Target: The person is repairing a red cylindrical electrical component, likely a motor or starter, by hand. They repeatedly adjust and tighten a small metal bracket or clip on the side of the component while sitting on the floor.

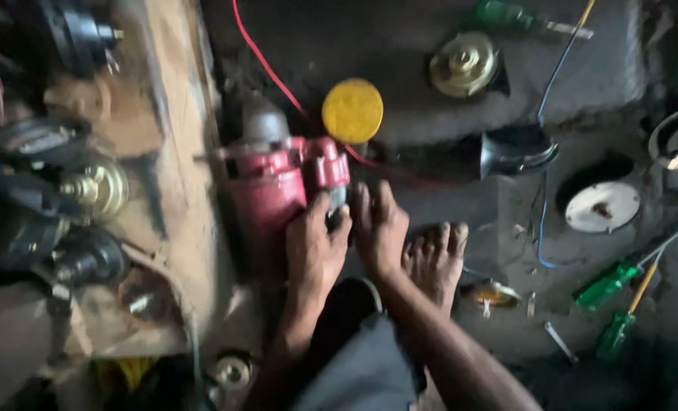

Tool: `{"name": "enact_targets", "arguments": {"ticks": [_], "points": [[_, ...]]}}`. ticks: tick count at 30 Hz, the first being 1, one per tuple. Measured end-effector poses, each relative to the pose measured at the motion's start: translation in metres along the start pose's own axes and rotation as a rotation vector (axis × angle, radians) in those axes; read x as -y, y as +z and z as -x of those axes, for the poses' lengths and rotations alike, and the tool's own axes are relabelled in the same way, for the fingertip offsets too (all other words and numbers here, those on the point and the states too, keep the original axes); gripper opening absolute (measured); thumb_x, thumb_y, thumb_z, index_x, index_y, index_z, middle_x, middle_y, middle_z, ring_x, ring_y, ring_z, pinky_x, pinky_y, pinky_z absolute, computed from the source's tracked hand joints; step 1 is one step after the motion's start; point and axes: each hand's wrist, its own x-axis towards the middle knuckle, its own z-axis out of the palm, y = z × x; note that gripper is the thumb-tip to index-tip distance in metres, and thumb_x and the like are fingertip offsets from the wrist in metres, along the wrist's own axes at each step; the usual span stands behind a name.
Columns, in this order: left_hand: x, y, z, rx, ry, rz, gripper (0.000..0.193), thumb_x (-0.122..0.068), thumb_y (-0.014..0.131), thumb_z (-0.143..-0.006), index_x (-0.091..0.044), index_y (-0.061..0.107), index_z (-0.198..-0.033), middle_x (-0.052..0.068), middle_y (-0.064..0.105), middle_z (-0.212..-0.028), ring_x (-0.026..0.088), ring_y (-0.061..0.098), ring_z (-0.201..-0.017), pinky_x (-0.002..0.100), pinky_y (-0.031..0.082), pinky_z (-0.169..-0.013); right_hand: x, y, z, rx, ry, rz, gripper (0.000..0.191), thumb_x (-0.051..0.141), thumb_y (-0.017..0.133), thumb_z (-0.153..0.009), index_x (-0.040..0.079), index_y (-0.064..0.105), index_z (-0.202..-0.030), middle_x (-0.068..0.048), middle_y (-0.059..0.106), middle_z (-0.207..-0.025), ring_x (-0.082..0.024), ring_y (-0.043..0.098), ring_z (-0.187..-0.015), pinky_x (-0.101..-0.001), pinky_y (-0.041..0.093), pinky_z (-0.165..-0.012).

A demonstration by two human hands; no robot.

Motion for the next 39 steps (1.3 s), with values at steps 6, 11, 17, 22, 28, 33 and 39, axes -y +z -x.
{"name": "enact_targets", "arguments": {"ticks": [6,11,17,22,28,33,39], "points": [[-0.0003,-0.0004,-0.0003,0.020,-0.052,0.087,0.022,-0.024,0.068,-0.092,-0.003,0.061,-0.096,0.026,0.067,-0.080,0.045,0.069,-0.075,0.052,0.053,-0.061,0.0001,0.0006,-0.0007,-0.074,-0.062,-0.032,0.024,0.023,0.064,-0.102,0.004,0.055,-0.091,-0.020,0.059,-0.069,-0.025,0.049,-0.053,-0.0406,0.045,-0.051],[-0.0015,-0.0001,-0.0010,0.005,-0.019,-0.014,0.019,-0.022,0.070,-0.093,-0.004,0.062,-0.096,0.027,0.068,-0.082,0.048,0.067,-0.077,0.054,0.051,-0.062,0.0017,0.0008,-0.0021,-0.016,0.100,-0.050,0.027,0.026,0.067,-0.100,0.003,0.055,-0.092,-0.019,0.057,-0.063,-0.027,0.043,-0.051,-0.0416,0.043,-0.049],[-0.0016,-0.0006,-0.0020,0.059,-0.104,0.016,0.021,-0.022,0.070,-0.090,-0.004,0.060,-0.093,0.026,0.067,-0.077,0.045,0.068,-0.072,0.054,0.051,-0.060,0.0017,-0.0001,-0.0008,-0.056,-0.041,0.048,0.030,0.024,0.068,-0.103,0.002,0.053,-0.089,-0.023,0.053,-0.067,-0.030,0.036,-0.057,-0.0426,0.040,-0.050],[-0.0036,-0.0006,-0.0015,0.014,-0.057,0.002,0.020,-0.021,0.070,-0.092,-0.003,0.060,-0.093,0.027,0.066,-0.079,0.047,0.066,-0.075,0.054,0.050,-0.059,0.0021,-0.0004,0.0017,-0.036,0.052,-0.072,0.029,0.026,0.066,-0.102,0.004,0.053,-0.088,-0.019,0.057,-0.064,-0.027,0.044,-0.051,-0.0405,0.043,-0.049],[-0.0037,-0.0016,-0.0013,0.044,-0.052,0.002,0.020,-0.022,0.069,-0.093,-0.004,0.060,-0.093,0.027,0.066,-0.080,0.046,0.067,-0.075,0.052,0.052,-0.061,0.0037,-0.0004,0.0005,-0.031,0.025,-0.018,0.028,0.025,0.066,-0.103,0.003,0.054,-0.091,-0.021,0.056,-0.068,-0.031,0.041,-0.055,-0.0414,0.044,-0.051],[-0.0044,-0.0015,-0.0024,0.028,-0.078,0.053,0.020,-0.021,0.070,-0.089,-0.005,0.061,-0.093,0.026,0.068,-0.080,0.046,0.068,-0.074,0.052,0.052,-0.062,0.0023,0.0000,0.0017,-0.099,-0.050,-0.056,0.024,0.025,0.064,-0.102,0.004,0.058,-0.093,-0.020,0.062,-0.072,-0.027,0.052,-0.056,-0.0392,0.048,-0.053],[-0.0052,-0.0022,-0.0016,0.000,-0.003,-0.009,0.019,-0.021,0.070,-0.093,-0.005,0.062,-0.096,0.027,0.068,-0.084,0.049,0.065,-0.079,0.055,0.051,-0.064,0.0022,-0.0003,0.0058,-0.013,0.125,-0.106,0.028,0.026,0.064,-0.102,0.002,0.054,-0.089,-0.022,0.061,-0.069,-0.034,0.048,-0.058,-0.0429,0.048,-0.055]]}}
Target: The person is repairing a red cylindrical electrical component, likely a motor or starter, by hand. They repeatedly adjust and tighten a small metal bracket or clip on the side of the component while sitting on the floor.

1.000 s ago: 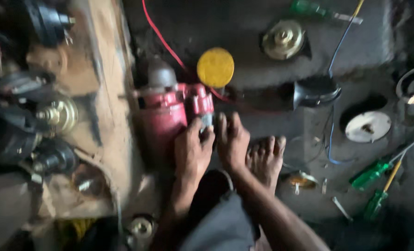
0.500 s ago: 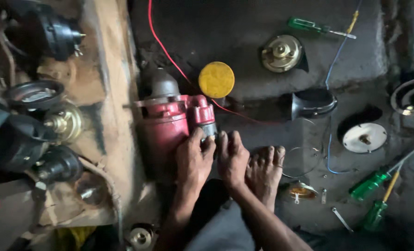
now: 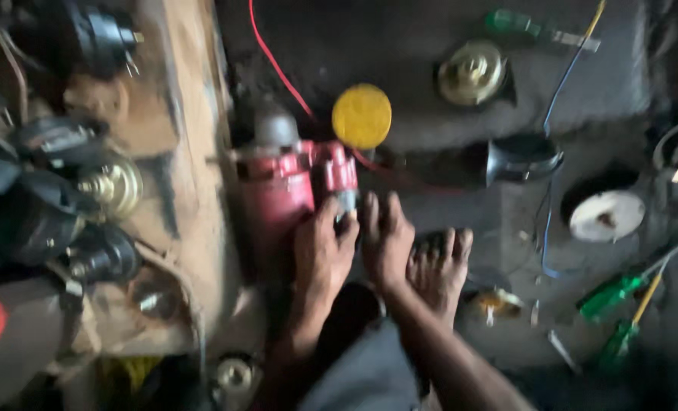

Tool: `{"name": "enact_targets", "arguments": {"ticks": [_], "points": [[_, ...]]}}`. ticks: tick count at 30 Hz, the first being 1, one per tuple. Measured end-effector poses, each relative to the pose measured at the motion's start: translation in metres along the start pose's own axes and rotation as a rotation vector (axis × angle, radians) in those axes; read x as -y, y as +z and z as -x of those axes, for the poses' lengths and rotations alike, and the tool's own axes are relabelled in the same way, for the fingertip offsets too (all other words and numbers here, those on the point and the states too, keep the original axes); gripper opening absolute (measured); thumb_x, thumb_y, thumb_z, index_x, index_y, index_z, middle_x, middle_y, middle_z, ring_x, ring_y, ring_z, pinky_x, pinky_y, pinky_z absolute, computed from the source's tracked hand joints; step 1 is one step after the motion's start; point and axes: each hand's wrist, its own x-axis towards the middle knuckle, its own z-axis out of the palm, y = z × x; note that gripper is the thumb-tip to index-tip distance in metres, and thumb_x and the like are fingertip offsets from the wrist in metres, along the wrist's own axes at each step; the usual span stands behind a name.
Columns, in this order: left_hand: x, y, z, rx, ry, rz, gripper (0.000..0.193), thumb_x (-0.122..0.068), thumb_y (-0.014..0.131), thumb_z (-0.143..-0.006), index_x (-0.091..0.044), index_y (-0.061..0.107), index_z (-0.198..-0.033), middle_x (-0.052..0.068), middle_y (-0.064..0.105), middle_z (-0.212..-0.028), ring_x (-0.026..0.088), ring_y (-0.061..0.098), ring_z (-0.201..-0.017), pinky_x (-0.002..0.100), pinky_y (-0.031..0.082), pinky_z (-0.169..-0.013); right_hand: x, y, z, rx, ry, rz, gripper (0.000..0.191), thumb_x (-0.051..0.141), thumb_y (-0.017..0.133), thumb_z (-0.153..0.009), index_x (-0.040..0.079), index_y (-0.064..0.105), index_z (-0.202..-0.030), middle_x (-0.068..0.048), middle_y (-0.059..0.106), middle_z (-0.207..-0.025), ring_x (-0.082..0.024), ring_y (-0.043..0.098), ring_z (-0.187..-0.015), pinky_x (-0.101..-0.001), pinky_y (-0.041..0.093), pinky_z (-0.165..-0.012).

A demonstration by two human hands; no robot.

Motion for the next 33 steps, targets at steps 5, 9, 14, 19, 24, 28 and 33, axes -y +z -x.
{"name": "enact_targets", "arguments": {"ticks": [5,9,14,19,24,28,33], "points": [[-0.0007,0.0003,-0.0008,0.039,-0.051,0.046,0.020,-0.021,0.069,-0.092,-0.004,0.061,-0.097,0.025,0.069,-0.084,0.046,0.068,-0.077,0.052,0.053,-0.063,0.0001,-0.0003,-0.0013,-0.068,-0.183,0.174,0.031,0.024,0.064,-0.105,-0.001,0.053,-0.091,-0.029,0.057,-0.079,-0.047,0.041,-0.071,-0.0459,0.044,-0.057],[-0.0012,-0.0004,-0.0009,0.010,0.017,-0.003,0.019,-0.019,0.070,-0.090,-0.003,0.062,-0.096,0.026,0.069,-0.085,0.048,0.066,-0.079,0.054,0.052,-0.064,0.0003,-0.0004,-0.0024,-0.020,-0.087,0.077,0.028,0.027,0.063,-0.101,0.001,0.055,-0.095,-0.026,0.062,-0.077,-0.042,0.052,-0.063,-0.0443,0.049,-0.058],[-0.0024,-0.0014,-0.0017,0.083,-0.102,0.019,0.022,-0.025,0.068,-0.094,-0.004,0.061,-0.096,0.024,0.070,-0.084,0.044,0.069,-0.079,0.052,0.054,-0.065,-0.0001,-0.0006,-0.0014,-0.029,-0.112,0.110,0.029,0.027,0.062,-0.103,0.001,0.054,-0.093,-0.027,0.059,-0.076,-0.046,0.047,-0.063,-0.0486,0.045,-0.058],[-0.0047,-0.0028,-0.0027,0.030,-0.022,-0.006,0.020,-0.022,0.070,-0.091,-0.004,0.061,-0.096,0.026,0.069,-0.086,0.048,0.066,-0.081,0.055,0.052,-0.064,0.0009,-0.0003,-0.0019,-0.027,-0.144,0.124,0.025,0.026,0.064,-0.101,0.003,0.058,-0.094,-0.025,0.063,-0.077,-0.046,0.053,-0.068,-0.0477,0.046,-0.057],[-0.0102,-0.0054,-0.0042,0.106,-0.172,0.002,0.022,-0.025,0.068,-0.095,-0.005,0.061,-0.097,0.026,0.067,-0.081,0.046,0.068,-0.078,0.054,0.051,-0.065,0.0035,-0.0003,-0.0005,-0.008,-0.065,0.053,0.027,0.026,0.064,-0.102,0.002,0.055,-0.093,-0.024,0.058,-0.073,-0.042,0.044,-0.059,-0.0451,0.047,-0.055],[-0.0071,-0.0035,-0.0035,0.002,-0.017,-0.010,0.020,-0.022,0.070,-0.090,-0.004,0.061,-0.093,0.027,0.068,-0.081,0.048,0.066,-0.078,0.055,0.051,-0.062,0.0041,-0.0005,-0.0018,-0.026,-0.163,0.076,0.025,0.024,0.063,-0.104,0.003,0.057,-0.093,-0.023,0.060,-0.074,-0.043,0.053,-0.062,-0.0425,0.046,-0.055],[-0.0064,-0.0056,-0.0026,0.065,-0.079,-0.009,0.019,-0.022,0.069,-0.093,-0.004,0.061,-0.095,0.026,0.068,-0.082,0.047,0.067,-0.078,0.054,0.051,-0.061,0.0031,-0.0005,0.0005,0.039,0.002,-0.024,0.026,0.024,0.063,-0.103,0.002,0.055,-0.091,-0.018,0.058,-0.065,-0.021,0.046,-0.056,-0.0395,0.046,-0.051]]}}
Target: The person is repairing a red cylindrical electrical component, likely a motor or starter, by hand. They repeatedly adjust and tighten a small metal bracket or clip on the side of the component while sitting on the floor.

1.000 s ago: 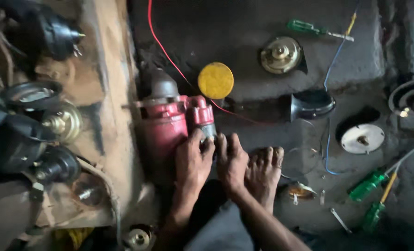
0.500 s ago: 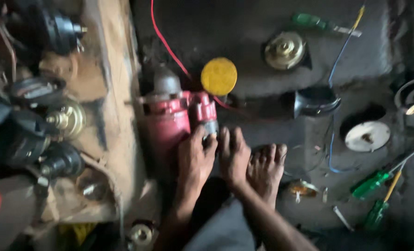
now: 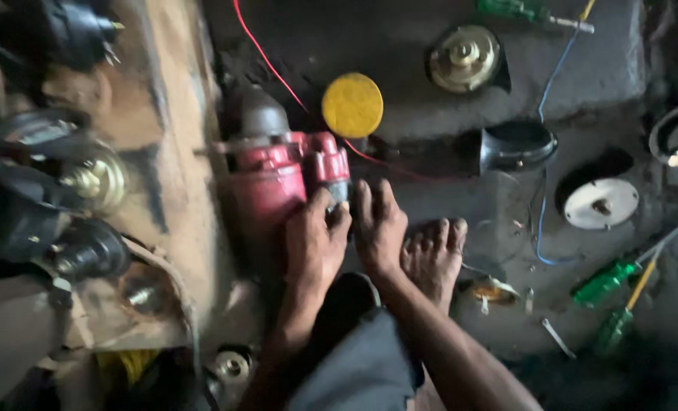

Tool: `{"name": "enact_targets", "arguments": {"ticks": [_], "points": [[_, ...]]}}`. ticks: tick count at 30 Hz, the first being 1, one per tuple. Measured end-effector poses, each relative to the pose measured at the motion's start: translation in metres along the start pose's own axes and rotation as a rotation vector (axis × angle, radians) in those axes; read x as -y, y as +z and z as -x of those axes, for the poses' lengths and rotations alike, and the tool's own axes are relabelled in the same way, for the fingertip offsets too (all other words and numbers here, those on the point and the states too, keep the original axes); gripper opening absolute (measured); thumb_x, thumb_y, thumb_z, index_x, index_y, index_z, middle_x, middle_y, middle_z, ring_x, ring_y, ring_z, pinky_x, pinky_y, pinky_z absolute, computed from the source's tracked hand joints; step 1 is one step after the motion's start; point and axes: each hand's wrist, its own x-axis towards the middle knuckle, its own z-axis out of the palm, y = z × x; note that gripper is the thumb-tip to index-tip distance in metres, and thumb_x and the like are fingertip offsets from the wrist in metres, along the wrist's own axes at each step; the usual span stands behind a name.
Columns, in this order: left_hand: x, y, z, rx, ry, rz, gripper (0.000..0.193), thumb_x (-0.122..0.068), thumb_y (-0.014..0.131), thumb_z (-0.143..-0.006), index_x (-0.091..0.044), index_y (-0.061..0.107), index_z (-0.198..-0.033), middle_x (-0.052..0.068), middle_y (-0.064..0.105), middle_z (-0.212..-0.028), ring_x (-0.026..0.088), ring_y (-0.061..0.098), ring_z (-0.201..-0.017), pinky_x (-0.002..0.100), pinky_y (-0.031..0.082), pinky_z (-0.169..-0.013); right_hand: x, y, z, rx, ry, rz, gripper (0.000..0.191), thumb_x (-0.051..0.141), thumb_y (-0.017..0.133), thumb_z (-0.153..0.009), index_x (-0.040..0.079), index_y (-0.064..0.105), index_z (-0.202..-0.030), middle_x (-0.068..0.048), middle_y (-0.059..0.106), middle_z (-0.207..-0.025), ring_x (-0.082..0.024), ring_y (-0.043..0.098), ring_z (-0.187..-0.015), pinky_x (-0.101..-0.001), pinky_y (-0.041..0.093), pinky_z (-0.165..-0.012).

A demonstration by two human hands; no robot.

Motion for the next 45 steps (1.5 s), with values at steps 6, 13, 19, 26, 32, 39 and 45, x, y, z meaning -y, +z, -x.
{"name": "enact_targets", "arguments": {"ticks": [6,13,19,26,32,39,45], "points": [[0.009,0.005,0.002,-0.033,0.057,0.047,0.020,-0.022,0.067,-0.095,-0.004,0.059,-0.091,0.025,0.069,-0.079,0.044,0.071,-0.076,0.051,0.054,-0.062,-0.014,-0.007,0.009,0.032,0.018,0.066,0.027,0.024,0.064,-0.105,0.003,0.058,-0.090,-0.018,0.059,-0.073,-0.018,0.043,-0.063,-0.0381,0.046,-0.055],[0.009,-0.005,0.007,0.026,-0.049,0.026,0.022,-0.023,0.068,-0.095,-0.004,0.060,-0.093,0.024,0.068,-0.073,0.041,0.070,-0.069,0.049,0.052,-0.057,-0.032,-0.045,0.022,-0.068,-0.265,0.633,0.029,0.022,0.058,-0.094,0.009,0.067,-0.118,-0.011,0.068,-0.114,-0.032,0.055,-0.111,-0.0454,0.037,-0.101],[0.000,-0.017,0.008,0.129,-0.272,0.131,0.025,-0.029,0.065,-0.097,-0.005,0.061,-0.092,0.014,0.064,-0.058,0.024,0.066,-0.048,0.039,0.050,-0.049,-0.049,-0.072,0.039,0.140,-0.091,0.642,0.035,0.025,0.062,-0.096,0.004,0.060,-0.124,-0.016,0.058,-0.127,-0.038,0.048,-0.132,-0.0517,0.028,-0.121],[-0.008,-0.023,0.008,0.128,-0.235,0.141,0.026,-0.029,0.065,-0.098,-0.004,0.061,-0.092,0.011,0.065,-0.062,0.019,0.068,-0.047,0.036,0.052,-0.048,-0.069,-0.066,0.055,-0.107,-0.371,0.770,0.042,0.024,0.066,-0.092,0.008,0.065,-0.132,-0.033,0.044,-0.154,-0.051,0.025,-0.150,-0.0581,0.019,-0.123],[-0.008,-0.028,0.008,0.174,-0.301,0.227,0.022,-0.024,0.065,-0.099,-0.004,0.063,-0.091,0.010,0.066,-0.059,0.015,0.064,-0.046,0.032,0.050,-0.045,-0.077,-0.073,0.057,-0.068,-0.406,0.737,0.041,0.021,0.064,-0.100,0.000,0.060,-0.135,-0.031,0.049,-0.149,-0.052,0.033,-0.151,-0.0603,0.023,-0.128],[0.006,-0.028,0.013,0.152,0.160,0.421,0.013,-0.006,0.069,-0.094,-0.001,0.057,-0.092,0.013,0.057,-0.105,0.013,0.065,-0.077,0.026,0.061,-0.055,-0.055,-0.070,0.046,-0.112,-0.462,0.717,0.033,0.018,0.062,-0.096,-0.003,0.061,-0.121,-0.033,0.052,-0.134,-0.053,0.041,-0.134,-0.0562,0.029,-0.117],[0.018,-0.020,0.013,0.303,-0.070,0.735,0.015,-0.008,0.065,-0.098,-0.004,0.051,-0.100,0.005,0.073,-0.084,0.010,0.072,-0.071,0.025,0.062,-0.058,-0.046,-0.074,0.039,-0.090,-0.501,0.617,0.017,0.011,0.060,-0.095,-0.005,0.056,-0.101,-0.024,0.051,-0.113,-0.044,0.046,-0.116,-0.0512,0.035,-0.109]]}}
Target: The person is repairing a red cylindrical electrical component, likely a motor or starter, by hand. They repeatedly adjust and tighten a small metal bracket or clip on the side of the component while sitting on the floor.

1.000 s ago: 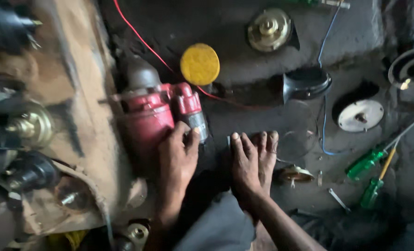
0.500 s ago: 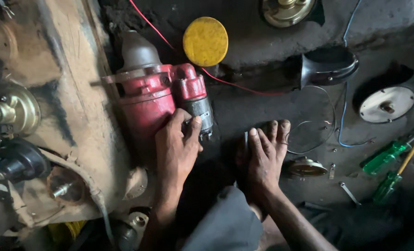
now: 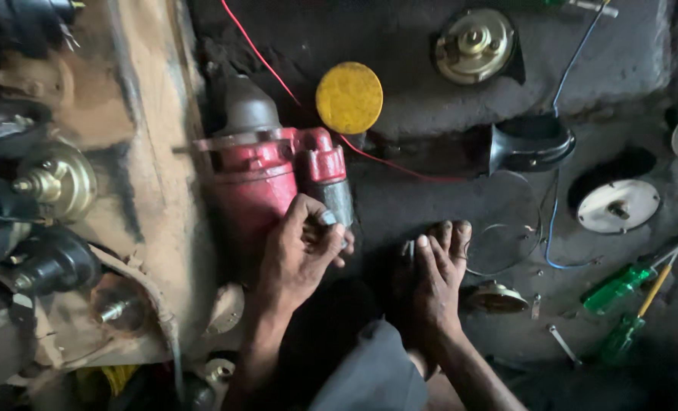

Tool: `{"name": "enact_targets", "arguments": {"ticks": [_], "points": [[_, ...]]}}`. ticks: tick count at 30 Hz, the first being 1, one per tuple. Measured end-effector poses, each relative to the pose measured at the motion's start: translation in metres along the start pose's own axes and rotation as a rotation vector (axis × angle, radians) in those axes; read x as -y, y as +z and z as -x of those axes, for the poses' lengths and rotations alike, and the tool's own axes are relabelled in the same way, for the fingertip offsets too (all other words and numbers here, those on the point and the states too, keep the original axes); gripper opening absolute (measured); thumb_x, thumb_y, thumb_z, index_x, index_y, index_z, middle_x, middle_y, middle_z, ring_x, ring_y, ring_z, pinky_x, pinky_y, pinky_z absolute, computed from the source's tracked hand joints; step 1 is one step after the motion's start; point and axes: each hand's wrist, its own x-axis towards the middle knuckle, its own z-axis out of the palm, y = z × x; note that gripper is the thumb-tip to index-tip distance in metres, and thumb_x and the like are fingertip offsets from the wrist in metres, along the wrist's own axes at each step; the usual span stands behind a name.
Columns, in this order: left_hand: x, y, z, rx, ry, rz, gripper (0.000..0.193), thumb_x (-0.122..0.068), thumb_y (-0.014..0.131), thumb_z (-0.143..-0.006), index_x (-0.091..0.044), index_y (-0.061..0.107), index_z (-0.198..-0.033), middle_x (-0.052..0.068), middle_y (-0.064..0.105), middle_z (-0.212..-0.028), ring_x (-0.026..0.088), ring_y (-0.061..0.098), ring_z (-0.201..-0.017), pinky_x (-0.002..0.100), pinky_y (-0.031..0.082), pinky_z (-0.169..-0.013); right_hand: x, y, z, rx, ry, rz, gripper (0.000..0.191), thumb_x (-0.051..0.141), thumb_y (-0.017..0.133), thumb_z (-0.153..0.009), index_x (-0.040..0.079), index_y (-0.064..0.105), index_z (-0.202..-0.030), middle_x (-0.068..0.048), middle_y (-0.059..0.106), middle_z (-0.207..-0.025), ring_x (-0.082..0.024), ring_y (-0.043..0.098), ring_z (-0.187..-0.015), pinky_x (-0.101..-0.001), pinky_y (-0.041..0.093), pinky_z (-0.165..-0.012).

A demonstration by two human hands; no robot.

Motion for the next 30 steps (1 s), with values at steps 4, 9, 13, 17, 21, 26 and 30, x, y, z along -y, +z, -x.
{"name": "enact_targets", "arguments": {"ticks": [4,9,13,17,21,26,30], "points": [[0.005,0.001,0.001,-0.095,-0.176,-0.011,0.013,-0.012,0.065,-0.097,-0.003,0.062,-0.107,0.007,0.070,-0.078,0.011,0.069,-0.061,0.026,0.059,-0.054,-0.006,-0.001,-0.006,0.035,-0.074,0.050,0.018,0.012,0.062,-0.088,-0.005,0.058,-0.093,-0.023,0.052,-0.105,-0.043,0.047,-0.110,-0.0552,0.035,-0.108],[0.004,0.002,0.003,-0.211,-0.226,-0.065,0.020,-0.012,0.068,-0.094,-0.004,0.074,-0.111,0.006,0.072,-0.079,0.010,0.070,-0.061,0.026,0.060,-0.055,0.002,-0.011,-0.019,0.055,-0.109,0.134,0.024,0.018,0.065,-0.081,0.000,0.065,-0.098,-0.020,0.059,-0.098,-0.040,0.050,-0.105,-0.0520,0.037,-0.097],[-0.002,0.006,0.006,-0.227,-0.199,-0.250,0.022,-0.012,0.067,-0.092,-0.005,0.072,-0.113,0.002,0.075,-0.085,0.009,0.073,-0.063,0.024,0.061,-0.058,0.022,-0.013,-0.028,0.054,-0.171,0.373,0.023,0.019,0.062,-0.088,0.007,0.068,-0.108,-0.016,0.066,-0.105,-0.031,0.052,-0.100,-0.0497,0.041,-0.095],[-0.012,0.008,0.004,-0.286,-0.280,-0.301,0.013,-0.012,0.071,-0.090,-0.001,0.071,-0.098,0.005,0.075,-0.075,0.009,0.074,-0.059,0.025,0.060,-0.055,0.029,0.014,-0.048,0.337,0.650,-0.767,0.024,0.024,0.057,-0.105,0.004,0.060,-0.093,-0.010,0.056,-0.078,-0.014,0.044,-0.074,-0.0360,0.042,-0.065],[-0.018,0.010,0.002,-0.269,-0.268,-0.356,0.013,-0.013,0.071,-0.091,-0.001,0.069,-0.091,0.005,0.073,-0.068,0.009,0.072,-0.055,0.025,0.057,-0.052,0.028,0.034,-0.053,0.331,0.497,-0.643,0.025,0.023,0.059,-0.104,0.002,0.056,-0.090,-0.009,0.054,-0.067,-0.011,0.044,-0.062,-0.0307,0.042,-0.054],[-0.016,0.016,0.002,-0.305,-0.156,-0.576,0.012,-0.012,0.072,-0.089,-0.002,0.067,-0.087,0.014,0.072,-0.072,0.024,0.072,-0.061,0.036,0.055,-0.056,0.032,0.041,-0.054,0.275,0.325,-0.669,0.023,0.020,0.059,-0.104,0.003,0.055,-0.089,-0.010,0.065,-0.068,-0.015,0.060,-0.057,-0.0342,0.049,-0.055],[-0.013,0.018,0.003,-0.341,0.135,-0.822,0.012,-0.011,0.070,-0.090,-0.003,0.062,-0.085,0.020,0.070,-0.078,0.041,0.068,-0.073,0.048,0.051,-0.065,0.036,0.040,-0.056,0.216,0.226,-0.586,0.021,0.018,0.061,-0.103,0.003,0.056,-0.091,-0.015,0.066,-0.071,-0.023,0.064,-0.057,-0.0365,0.051,-0.055]]}}
